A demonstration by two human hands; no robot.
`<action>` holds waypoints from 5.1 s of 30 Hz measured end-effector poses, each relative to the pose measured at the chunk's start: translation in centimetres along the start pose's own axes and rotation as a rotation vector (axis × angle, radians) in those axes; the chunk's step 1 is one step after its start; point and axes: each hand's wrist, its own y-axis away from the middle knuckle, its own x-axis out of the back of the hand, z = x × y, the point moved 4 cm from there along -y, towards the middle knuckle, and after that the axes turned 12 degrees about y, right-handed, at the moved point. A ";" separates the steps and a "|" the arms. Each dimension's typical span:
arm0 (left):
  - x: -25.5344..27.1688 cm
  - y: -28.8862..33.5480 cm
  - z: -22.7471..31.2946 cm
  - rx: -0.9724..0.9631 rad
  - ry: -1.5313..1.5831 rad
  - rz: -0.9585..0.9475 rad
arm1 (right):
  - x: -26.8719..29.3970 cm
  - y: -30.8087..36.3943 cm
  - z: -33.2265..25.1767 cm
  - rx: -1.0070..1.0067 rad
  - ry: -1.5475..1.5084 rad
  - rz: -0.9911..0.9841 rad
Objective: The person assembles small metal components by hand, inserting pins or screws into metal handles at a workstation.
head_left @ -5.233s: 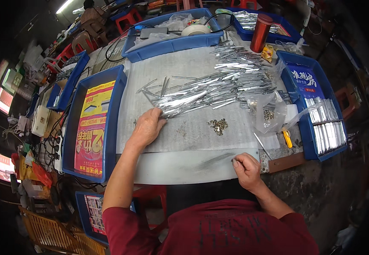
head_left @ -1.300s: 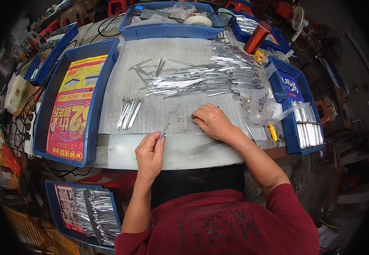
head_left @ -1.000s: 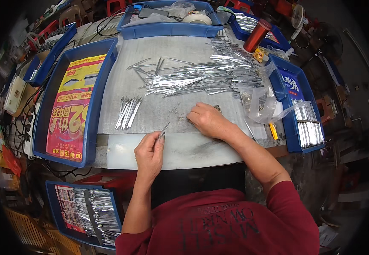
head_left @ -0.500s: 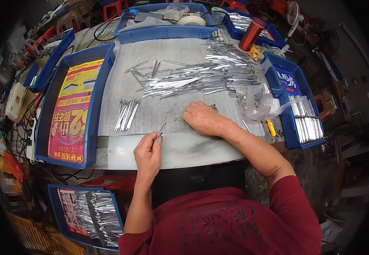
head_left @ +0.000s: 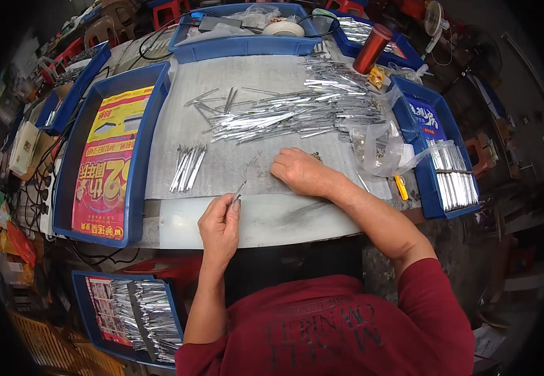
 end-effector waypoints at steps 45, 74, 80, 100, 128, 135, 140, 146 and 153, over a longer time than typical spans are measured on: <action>-6.5 1.3 1.1 0.275 0.340 -0.089 | 1.1 5.7 -3.9 -0.762 -1.130 0.319; -7.5 1.9 2.6 0.000 -0.027 -0.051 | 0.7 6.4 -4.1 -0.810 -1.203 0.377; -7.7 2.0 3.1 -0.062 -0.081 -0.043 | 0.8 6.5 -4.3 -0.866 -1.188 0.402; -8.2 2.4 2.6 -0.019 0.045 -0.020 | 2.8 6.3 -4.4 -0.830 -0.693 0.486; -8.6 2.3 1.4 0.356 0.514 -0.076 | 1.0 6.7 -3.8 -0.816 -1.123 0.417; -8.6 2.6 1.3 0.289 0.470 -0.061 | 0.7 6.8 -3.4 -0.907 -1.001 0.391; -8.6 2.6 1.3 0.310 0.452 -0.060 | 0.8 7.0 -3.3 -0.911 -1.060 0.463; -8.7 2.8 1.1 0.308 0.464 -0.077 | 0.8 7.0 -3.7 -0.882 -0.984 0.394; -8.0 2.3 0.9 0.281 0.475 -0.050 | 1.4 8.3 -1.8 -0.932 -0.992 0.476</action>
